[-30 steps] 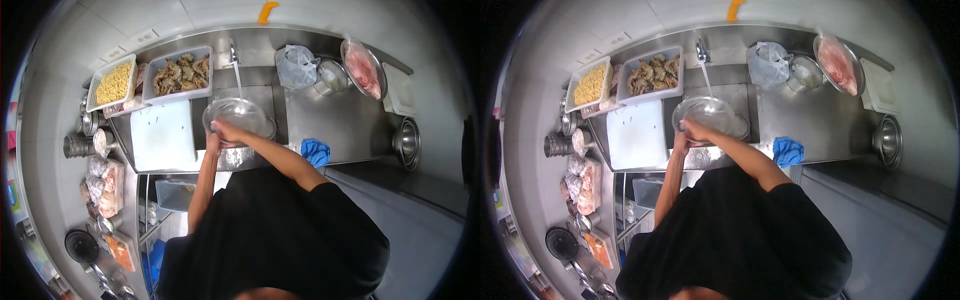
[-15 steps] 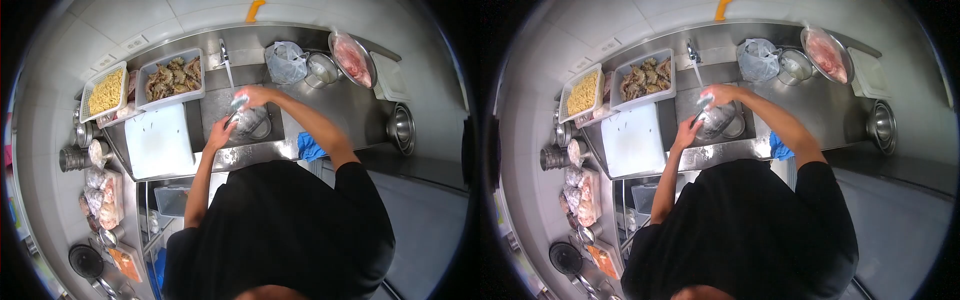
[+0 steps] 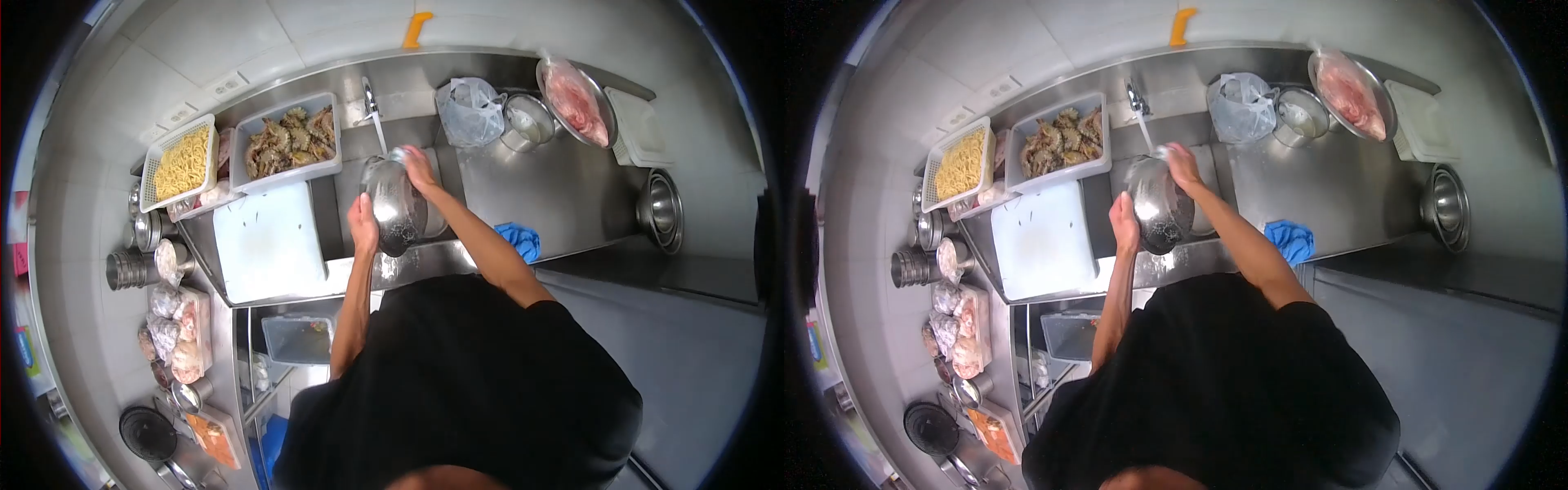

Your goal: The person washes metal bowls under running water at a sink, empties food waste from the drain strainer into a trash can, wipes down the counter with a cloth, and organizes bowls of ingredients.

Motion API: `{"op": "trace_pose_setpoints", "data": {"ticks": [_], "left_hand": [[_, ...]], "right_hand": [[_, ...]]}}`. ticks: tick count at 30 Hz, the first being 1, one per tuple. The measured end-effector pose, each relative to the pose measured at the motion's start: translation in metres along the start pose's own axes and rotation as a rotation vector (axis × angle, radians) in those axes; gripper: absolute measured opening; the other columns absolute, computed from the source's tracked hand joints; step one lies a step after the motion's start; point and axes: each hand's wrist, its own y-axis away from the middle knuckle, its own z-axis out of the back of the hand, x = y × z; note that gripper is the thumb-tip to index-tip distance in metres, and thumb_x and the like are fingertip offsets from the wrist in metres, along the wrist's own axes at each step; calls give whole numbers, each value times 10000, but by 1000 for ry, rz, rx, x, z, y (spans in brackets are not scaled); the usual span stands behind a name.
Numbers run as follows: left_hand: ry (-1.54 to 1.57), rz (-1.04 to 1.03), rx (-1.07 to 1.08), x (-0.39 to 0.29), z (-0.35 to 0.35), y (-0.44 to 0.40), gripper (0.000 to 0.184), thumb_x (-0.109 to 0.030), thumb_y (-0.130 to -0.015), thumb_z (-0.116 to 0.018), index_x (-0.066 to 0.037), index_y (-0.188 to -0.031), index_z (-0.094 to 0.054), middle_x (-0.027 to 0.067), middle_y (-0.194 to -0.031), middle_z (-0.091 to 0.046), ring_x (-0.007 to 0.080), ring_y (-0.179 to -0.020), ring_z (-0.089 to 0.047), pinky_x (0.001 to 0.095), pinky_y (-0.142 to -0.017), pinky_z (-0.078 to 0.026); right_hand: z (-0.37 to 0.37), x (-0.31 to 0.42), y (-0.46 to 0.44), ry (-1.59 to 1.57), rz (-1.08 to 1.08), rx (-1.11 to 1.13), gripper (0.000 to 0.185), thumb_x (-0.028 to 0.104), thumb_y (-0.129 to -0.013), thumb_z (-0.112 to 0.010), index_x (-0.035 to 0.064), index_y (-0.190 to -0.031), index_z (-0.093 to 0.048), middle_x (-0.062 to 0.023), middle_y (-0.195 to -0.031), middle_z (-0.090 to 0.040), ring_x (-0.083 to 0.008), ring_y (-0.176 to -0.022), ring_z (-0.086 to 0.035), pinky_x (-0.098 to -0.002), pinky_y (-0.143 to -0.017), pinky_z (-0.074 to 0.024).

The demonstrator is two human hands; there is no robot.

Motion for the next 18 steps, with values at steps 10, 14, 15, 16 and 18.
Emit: {"op": "trace_pose_setpoints", "data": {"ticks": [10,14,15,16,18], "left_hand": [[-4,-42,-34,26,-4,-20,374,-311,-1018,-478,3,-859,-603,-30,-739,-545,75,-682,-439,261,-626,-397],[-132,-45,200,42,-20,-52,373,-303,-1017,-468,20,-920,-627,16,-777,-588,111,-727,-478,294,-688,-424],[-196,-73,269,56,-21,-72,368,-303,-1015,-469,19,-930,-628,24,-785,-592,123,-742,-487,302,-709,-427],[-258,-97,333,61,-25,-88,364,-302,-1013,-470,17,-940,-628,33,-793,-596,134,-758,-495,311,-730,-431],[-338,-207,410,44,-37,-110,367,-307,-1005,-480,22,-1105,-608,61,-840,-610,154,-814,-514,326,-790,-430]], "right_hand": [[-64,-24,86,290,-9,-440,477,270,-863,-547,-41,-1218,-476,-277,-1240,-490,-412,-1174,-489,-486,-1000,-387],[12,-24,35,1,-49,-356,492,246,-845,-589,-29,-1235,-468,-223,-1251,-506,-348,-1181,-486,-442,-1023,-371],[54,1,35,-58,-125,-352,540,247,-876,-584,-21,-1316,-425,-201,-1312,-484,-310,-1253,-443,-412,-1060,-337],[81,-12,18,92,-43,-676,503,270,-915,-552,-2,-1319,-424,-173,-1329,-495,-281,-1270,-447,-379,-1063,-340],[164,-21,-8,-89,45,-990,503,267,-939,-548,-9,-1330,-394,-178,-1305,-487,-268,-1238,-448,-367,-1062,-328]]}}
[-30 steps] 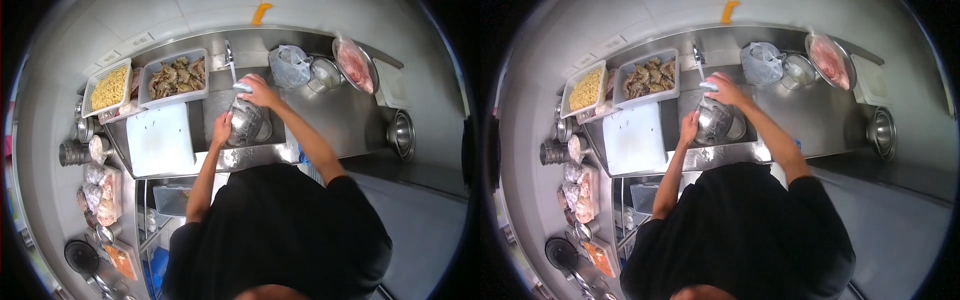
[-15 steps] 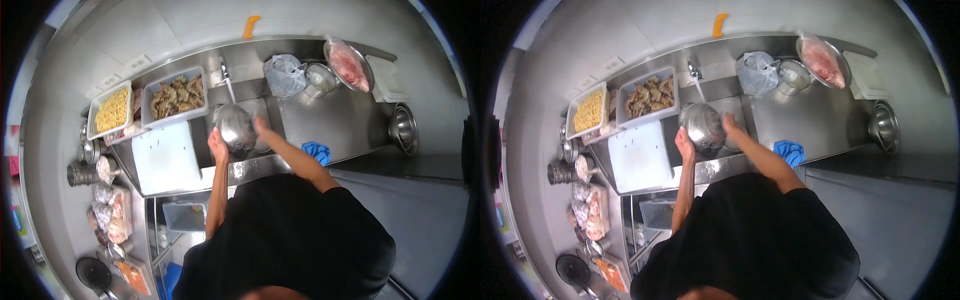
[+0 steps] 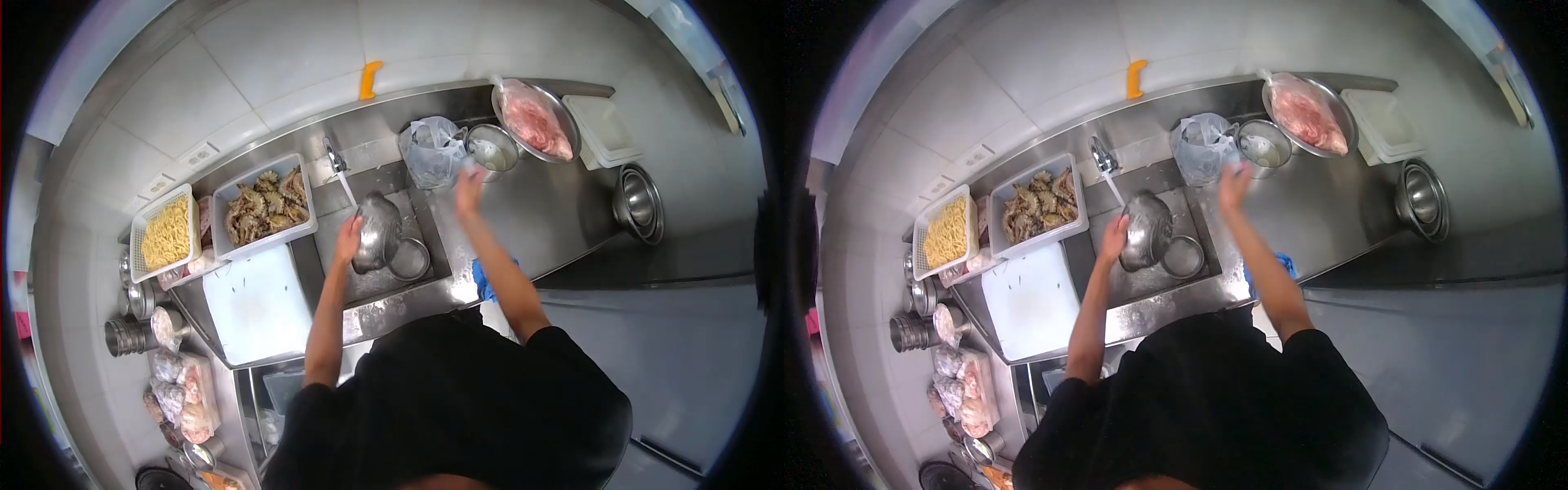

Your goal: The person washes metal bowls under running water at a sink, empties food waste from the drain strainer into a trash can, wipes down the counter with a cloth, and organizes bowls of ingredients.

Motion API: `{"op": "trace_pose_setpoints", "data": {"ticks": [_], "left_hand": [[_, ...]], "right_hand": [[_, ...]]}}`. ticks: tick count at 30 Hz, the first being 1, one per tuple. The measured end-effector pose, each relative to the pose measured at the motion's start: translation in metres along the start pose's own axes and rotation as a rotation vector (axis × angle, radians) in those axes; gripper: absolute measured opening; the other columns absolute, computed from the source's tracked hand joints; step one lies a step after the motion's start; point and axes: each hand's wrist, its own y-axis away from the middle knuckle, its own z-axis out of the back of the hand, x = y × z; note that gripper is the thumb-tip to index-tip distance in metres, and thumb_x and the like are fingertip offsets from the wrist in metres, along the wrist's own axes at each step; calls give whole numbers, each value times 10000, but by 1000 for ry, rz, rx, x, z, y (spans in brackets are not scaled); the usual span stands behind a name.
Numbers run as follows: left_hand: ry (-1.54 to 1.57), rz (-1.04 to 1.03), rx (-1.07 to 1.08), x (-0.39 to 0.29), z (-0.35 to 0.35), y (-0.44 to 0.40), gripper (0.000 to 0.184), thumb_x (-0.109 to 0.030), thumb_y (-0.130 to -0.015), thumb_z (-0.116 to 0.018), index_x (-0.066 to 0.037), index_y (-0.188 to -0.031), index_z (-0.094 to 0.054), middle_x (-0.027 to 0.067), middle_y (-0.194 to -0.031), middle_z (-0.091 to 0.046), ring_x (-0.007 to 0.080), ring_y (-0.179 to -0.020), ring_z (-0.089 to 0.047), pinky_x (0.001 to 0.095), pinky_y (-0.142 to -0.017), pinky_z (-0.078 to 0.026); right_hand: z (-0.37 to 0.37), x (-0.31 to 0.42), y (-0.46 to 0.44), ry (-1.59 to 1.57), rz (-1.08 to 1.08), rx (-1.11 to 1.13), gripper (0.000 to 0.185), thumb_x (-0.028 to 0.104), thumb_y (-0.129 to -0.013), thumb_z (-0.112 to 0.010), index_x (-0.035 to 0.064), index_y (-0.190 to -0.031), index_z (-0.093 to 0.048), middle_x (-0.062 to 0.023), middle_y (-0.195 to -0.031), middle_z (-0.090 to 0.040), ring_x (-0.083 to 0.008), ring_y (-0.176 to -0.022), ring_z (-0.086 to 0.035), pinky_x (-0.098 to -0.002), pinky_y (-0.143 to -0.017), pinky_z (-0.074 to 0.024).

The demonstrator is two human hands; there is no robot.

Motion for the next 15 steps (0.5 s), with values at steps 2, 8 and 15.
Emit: {"op": "trace_pose_setpoints", "data": {"ticks": [2,8,15], "left_hand": [[41,-96,71,52,-11,-40,420,-333,-995,-501,22,-1207,-578,60,-863,-623,147,-844,-530,307,-816,-434],[-7,196,265,8,21,-90,369,-367,-918,-661,0,-951,-683,-32,-697,-539,86,-665,-464,285,-625,-422],[-40,107,345,-44,42,-90,355,-352,-882,-692,-10,-788,-681,-13,-619,-576,107,-627,-531,295,-602,-443]], "right_hand": [[24,-28,-83,-122,-73,-88,504,261,-908,-606,0,-1299,-426,-129,-1196,-541,-226,-1091,-527,-349,-948,-414],[34,-47,-76,169,181,221,383,231,-907,-612,45,-1230,-523,-77,-1196,-573,-226,-1114,-535,-333,-935,-435],[-70,35,63,351,693,725,369,320,-876,-618,99,-1170,-595,-163,-1165,-620,-351,-1156,-536,-489,-1019,-354]]}}
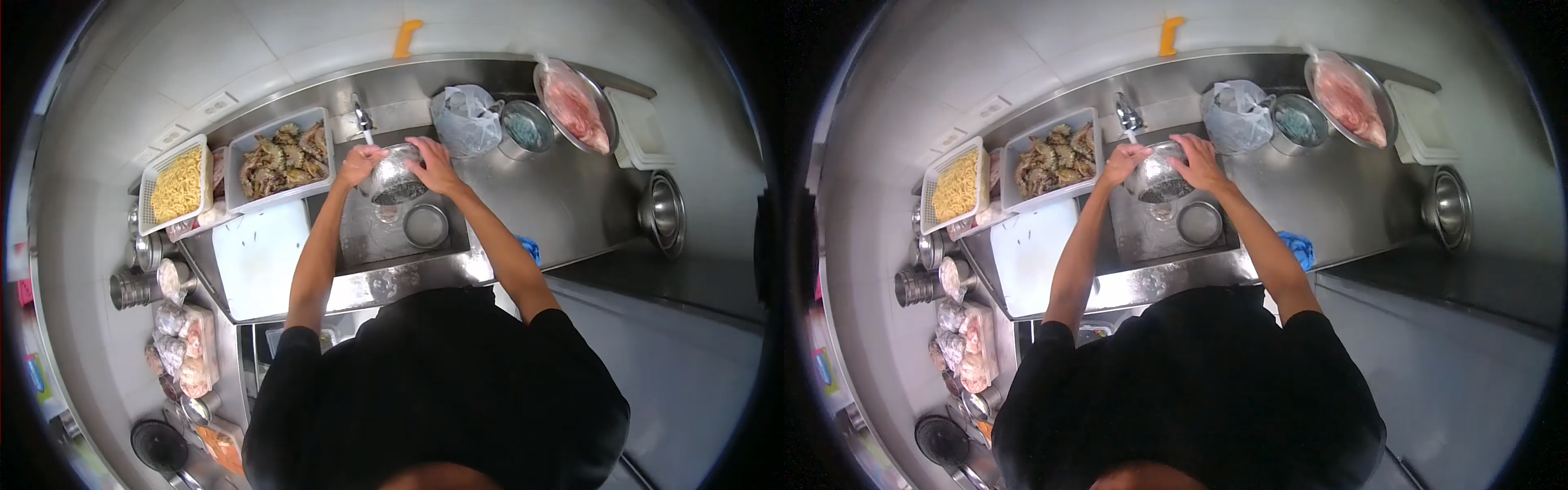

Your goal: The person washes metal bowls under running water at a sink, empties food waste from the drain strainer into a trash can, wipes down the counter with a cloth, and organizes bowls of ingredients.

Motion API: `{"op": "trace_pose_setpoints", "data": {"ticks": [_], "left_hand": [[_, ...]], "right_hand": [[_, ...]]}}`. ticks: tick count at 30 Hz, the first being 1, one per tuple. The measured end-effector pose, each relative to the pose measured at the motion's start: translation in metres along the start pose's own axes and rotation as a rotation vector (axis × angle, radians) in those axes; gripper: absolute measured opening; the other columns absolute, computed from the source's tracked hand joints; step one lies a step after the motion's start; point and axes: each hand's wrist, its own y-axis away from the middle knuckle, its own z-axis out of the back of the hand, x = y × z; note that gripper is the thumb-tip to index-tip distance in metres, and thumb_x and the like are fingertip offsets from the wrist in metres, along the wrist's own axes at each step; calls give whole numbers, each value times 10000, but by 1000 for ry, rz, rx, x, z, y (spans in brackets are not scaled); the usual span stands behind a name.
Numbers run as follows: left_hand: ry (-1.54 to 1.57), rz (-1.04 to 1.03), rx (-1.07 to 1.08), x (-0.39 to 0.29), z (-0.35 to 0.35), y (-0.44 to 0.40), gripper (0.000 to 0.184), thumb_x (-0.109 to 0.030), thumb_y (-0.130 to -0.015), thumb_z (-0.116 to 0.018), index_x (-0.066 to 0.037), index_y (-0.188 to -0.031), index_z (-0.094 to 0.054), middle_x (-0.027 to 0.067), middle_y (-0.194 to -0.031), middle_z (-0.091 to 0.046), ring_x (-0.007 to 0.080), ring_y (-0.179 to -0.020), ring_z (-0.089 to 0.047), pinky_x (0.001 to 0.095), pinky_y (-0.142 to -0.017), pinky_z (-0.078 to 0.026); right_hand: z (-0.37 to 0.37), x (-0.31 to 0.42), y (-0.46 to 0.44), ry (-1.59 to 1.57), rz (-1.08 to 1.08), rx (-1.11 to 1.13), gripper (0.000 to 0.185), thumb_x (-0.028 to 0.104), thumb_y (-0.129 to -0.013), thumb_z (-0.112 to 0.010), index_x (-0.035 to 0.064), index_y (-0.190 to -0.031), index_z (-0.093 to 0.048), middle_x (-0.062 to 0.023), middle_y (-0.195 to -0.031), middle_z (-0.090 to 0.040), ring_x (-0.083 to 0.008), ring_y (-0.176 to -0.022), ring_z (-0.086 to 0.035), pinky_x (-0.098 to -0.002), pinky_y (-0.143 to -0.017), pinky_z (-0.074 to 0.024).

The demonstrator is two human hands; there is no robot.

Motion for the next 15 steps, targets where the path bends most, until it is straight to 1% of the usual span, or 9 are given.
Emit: {"op": "trace_pose_setpoints", "data": {"ticks": [3,4,5,6,8,9,10,12,15], "left_hand": [[-111,-166,-401,16,-14,11,342,-358,-896,-668,-23,-842,-712,31,-689,-640,100,-682,-578,298,-682,-464],[-317,-68,-482,16,-19,15,459,-408,-848,-697,-2,-1062,-690,197,-1061,-668,283,-1015,-637,367,-795,-501],[-464,-65,-646,35,-39,16,539,-442,-862,-669,-29,-1201,-602,220,-1218,-567,319,-1119,-569,438,-861,-480],[-610,-66,-812,52,-60,12,639,-475,-876,-641,-55,-1341,-515,244,-1375,-467,355,-1223,-500,508,-927,-459],[216,488,-719,-6,-74,16,710,-429,-876,-636,-64,-1422,-367,263,-1453,-318,432,-1278,-388,621,-932,-427],[522,603,-587,-5,-69,15,722,-392,-881,-619,-63,-1445,-311,268,-1466,-284,451,-1289,-366,659,-929,-418],[790,756,-465,-4,-65,14,739,-355,-886,-603,-62,-1468,-254,272,-1480,-250,470,-1299,-343,697,-927,-410],[1080,772,-134,57,-52,-1,710,-254,-907,-544,-50,-1479,-176,269,-1455,-264,469,-1283,-364,737,-912,-408],[1114,738,-40,80,-52,13,620,-134,-892,-469,2,-1431,-194,278,-1412,-305,463,-1274,-394,677,-854,-508]], "right_hand": [[-24,3,-14,-55,-202,56,298,364,-893,-600,98,-1024,-634,-175,-988,-651,-366,-998,-594,-486,-916,-405],[-31,3,-15,-70,-279,62,289,373,-899,-592,97,-967,-645,-181,-917,-658,-373,-936,-613,-482,-878,-421],[-37,6,-18,-83,-356,67,296,382,-906,-584,95,-911,-657,-188,-846,-666,-380,-875,-631,-479,-840,-437],[-40,15,-17,6,-422,30,306,374,-909,-576,77,-885,-644,-191,-894,-668,-385,-903,-627,-482,-819,-446],[-53,24,-8,103,-387,-32,318,376,-905,-579,65,-875,-639,-189,-886,-667,-384,-897,-627,-494,-798,-447],[-58,30,-1,149,-376,-65,324,377,-904,-581,59,-870,-636,-188,-882,-667,-384,-893,-627,-500,-787,-448],[-62,37,11,182,-263,-61,309,360,-915,-573,61,-869,-635,-185,-860,-663,-390,-855,-627,-493,-746,-456],[-64,52,28,249,-41,-56,281,326,-938,-558,65,-867,-632,-178,-815,-656,-402,-779,-628,-479,-664,-471],[-69,54,23,-18,-391,229,237,275,-964,-529,75,-904,-639,-113,-823,-668,-290,-750,-645,-411,-640,-477]]}}
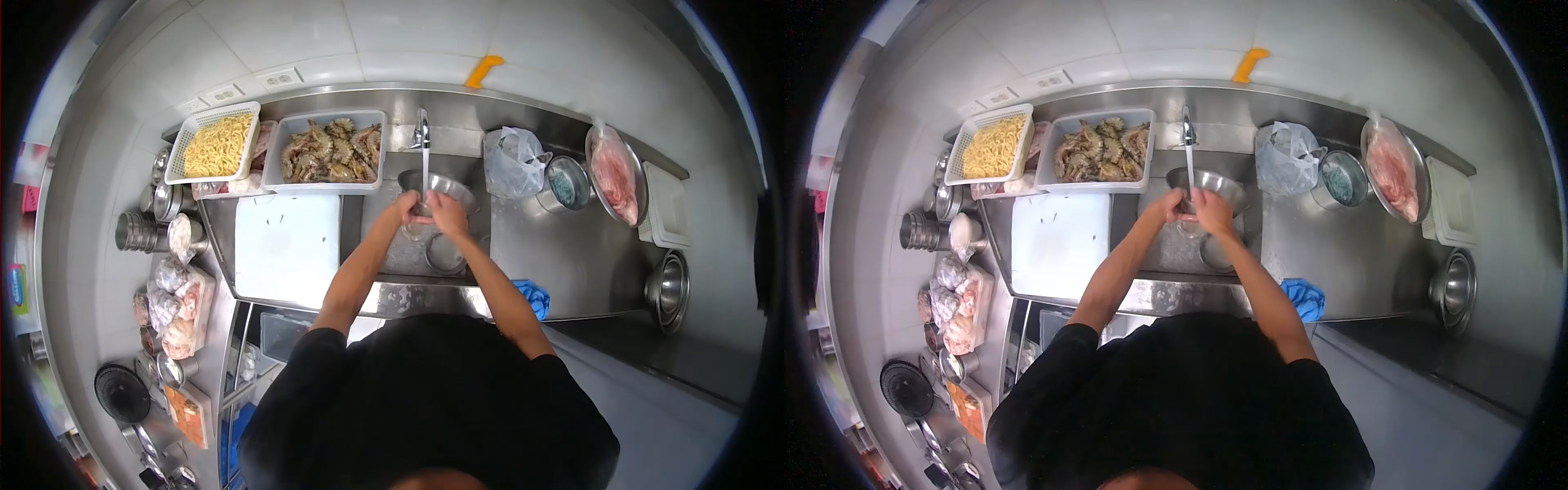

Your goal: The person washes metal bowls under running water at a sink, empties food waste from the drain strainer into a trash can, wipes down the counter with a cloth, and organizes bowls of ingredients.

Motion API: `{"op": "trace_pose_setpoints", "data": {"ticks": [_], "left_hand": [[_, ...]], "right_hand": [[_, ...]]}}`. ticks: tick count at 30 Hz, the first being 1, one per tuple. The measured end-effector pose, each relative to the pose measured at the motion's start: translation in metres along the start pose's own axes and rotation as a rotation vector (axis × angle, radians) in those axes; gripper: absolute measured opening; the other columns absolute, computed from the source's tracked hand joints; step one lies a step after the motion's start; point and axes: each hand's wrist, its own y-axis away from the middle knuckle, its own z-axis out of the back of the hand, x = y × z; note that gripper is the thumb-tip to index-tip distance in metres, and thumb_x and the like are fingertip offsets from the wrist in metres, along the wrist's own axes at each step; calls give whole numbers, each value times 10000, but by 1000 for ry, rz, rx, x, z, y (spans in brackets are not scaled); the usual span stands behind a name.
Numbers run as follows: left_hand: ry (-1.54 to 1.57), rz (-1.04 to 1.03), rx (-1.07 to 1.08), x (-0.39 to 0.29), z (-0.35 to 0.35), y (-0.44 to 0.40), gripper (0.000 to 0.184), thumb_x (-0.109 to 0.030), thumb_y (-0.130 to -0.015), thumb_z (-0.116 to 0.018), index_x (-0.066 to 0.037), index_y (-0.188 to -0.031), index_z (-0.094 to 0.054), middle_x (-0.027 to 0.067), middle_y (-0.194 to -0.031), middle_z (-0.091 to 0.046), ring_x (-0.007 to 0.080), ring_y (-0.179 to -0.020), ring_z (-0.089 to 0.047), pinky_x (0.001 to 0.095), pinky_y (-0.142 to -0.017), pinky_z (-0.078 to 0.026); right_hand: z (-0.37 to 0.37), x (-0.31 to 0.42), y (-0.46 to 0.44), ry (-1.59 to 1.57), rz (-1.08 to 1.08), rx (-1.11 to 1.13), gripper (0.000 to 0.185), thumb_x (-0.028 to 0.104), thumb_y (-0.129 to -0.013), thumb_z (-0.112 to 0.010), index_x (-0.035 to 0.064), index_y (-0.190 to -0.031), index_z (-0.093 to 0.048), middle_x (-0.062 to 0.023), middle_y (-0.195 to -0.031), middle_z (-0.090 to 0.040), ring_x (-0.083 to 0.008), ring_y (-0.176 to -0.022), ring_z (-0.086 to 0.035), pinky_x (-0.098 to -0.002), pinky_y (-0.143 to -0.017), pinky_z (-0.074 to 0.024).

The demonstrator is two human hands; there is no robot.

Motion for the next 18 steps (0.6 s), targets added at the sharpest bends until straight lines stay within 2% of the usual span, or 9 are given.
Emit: {"op": "trace_pose_setpoints", "data": {"ticks": [1,3,4,5,8,11,14,17,18], "left_hand": [[-37,15,55,15,26,-30,590,-81,-876,-439,12,-1388,-160,287,-1343,-373,483,-1146,-526,634,-793,-563],[-115,-83,14,33,37,-41,607,-72,-876,-446,-8,-1390,-129,288,-1307,-409,491,-1025,-589,644,-775,-562],[-156,-129,-4,45,38,-41,617,-68,-877,-450,-17,-1391,-113,288,-1290,-427,495,-965,-621,649,-766,-562],[-208,-233,-171,40,1,9,729,-25,-856,-458,-45,-1422,2,339,-1314,-404,491,-876,-655,591,-778,-579],[-863,-437,-459,43,-9,19,752,-71,-843,-529,-79,-1450,-85,350,-1367,-338,512,-999,-592,541,-862,-532],[-1402,-509,-549,42,-13,12,776,-117,-831,-600,-114,-1477,-171,362,-1420,-273,532,-1123,-530,492,-946,-486],[-1654,-524,-535,28,-18,-2,735,-246,-880,-604,-96,-1474,-198,369,-1435,-245,503,-986,-614,508,-908,-501],[-1528,-646,-660,26,-17,-14,697,-222,-878,-596,-17,-1448,-250,377,-1380,-337,503,-969,-618,474,-875,-526],[-1433,-737,-569,38,29,-72,701,-241,-880,-599,-10,-1445,-255,374,-1350,-377,500,-965,-621,482,-870,-531]], "right_hand": [[-7,-5,-13,-252,-51,94,234,273,-970,-519,75,-918,-634,-91,-812,-658,-252,-742,-635,-383,-643,-476],[-24,-22,-59,-759,-159,278,231,267,-981,-499,76,-946,-624,-46,-790,-638,-175,-725,-616,-329,-649,-474],[-18,2,-65,-951,-228,241,222,253,-984,-487,74,-943,-612,-12,-746,-587,-134,-674,-565,-290,-615,-449],[-14,30,-69,-1141,-300,199,213,239,-987,-476,72,-941,-600,23,-702,-537,-92,-624,-515,-252,-580,-423],[-40,27,-116,-1320,-423,308,198,175,-975,-445,64,-998,-608,34,-636,-449,-88,-531,-417,-237,-498,-360],[-40,18,-120,-1319,-402,208,173,156,-943,-512,69,-1037,-628,33,-651,-453,-77,-518,-403,-265,-442,-343],[-31,-6,-95,-1346,-213,301,189,130,-930,-510,79,-1068,-629,28,-650,-456,-87,-523,-415,-272,-443,-344],[-5,-19,-43,-992,-116,169,244,127,-927,-505,66,-1140,-606,-8,-681,-516,-127,-587,-502,-265,-547,-416],[3,-29,-26,-851,-59,169,262,124,-924,-508,63,-1161,-602,-24,-691,-539,-148,-622,-542,-270,-597,-450]]}}
